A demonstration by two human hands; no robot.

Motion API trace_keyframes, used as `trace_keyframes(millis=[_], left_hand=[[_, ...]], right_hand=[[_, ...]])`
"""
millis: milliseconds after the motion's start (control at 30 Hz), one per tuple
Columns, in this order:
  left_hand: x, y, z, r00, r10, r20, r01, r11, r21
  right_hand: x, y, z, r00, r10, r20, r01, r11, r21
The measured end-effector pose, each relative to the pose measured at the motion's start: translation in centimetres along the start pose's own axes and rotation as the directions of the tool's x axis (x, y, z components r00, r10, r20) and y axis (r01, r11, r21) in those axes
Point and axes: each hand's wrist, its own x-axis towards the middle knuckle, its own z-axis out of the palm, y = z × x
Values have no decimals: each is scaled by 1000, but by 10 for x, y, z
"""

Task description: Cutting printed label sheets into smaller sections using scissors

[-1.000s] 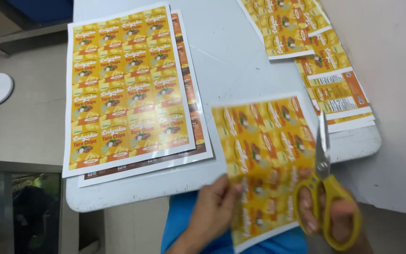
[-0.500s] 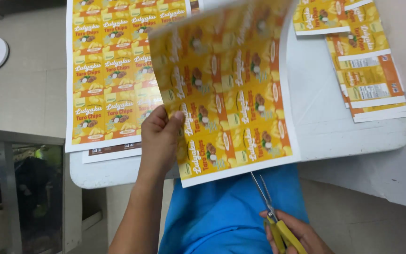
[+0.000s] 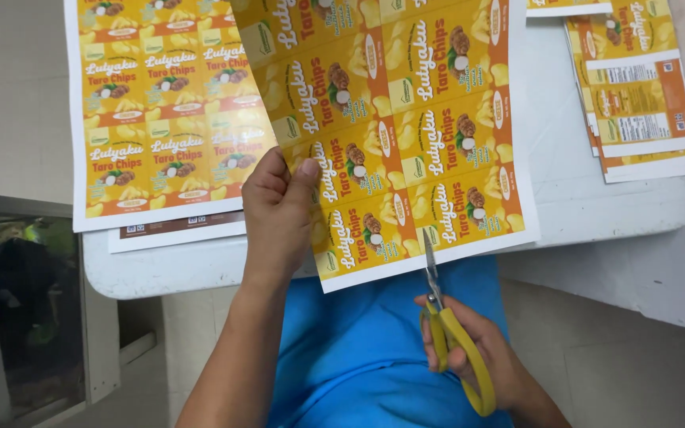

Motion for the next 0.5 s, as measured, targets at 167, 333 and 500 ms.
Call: trace_keyframes(millis=[167,333,500], left_hand=[[0,-5,-2,1000,8,-6,-8,999,-31],[0,-7,-4,1000,-2,-21,2,999,-41],[-1,-5,-2,1000,2,-5,-2,1000,-28]], right_hand=[[2,-1,0,999,28,-14,-28,999,16],[4,2,-3,1000,27,-1,-27,1000,12],[3,6,-4,1000,26,-4,-26,998,55]])
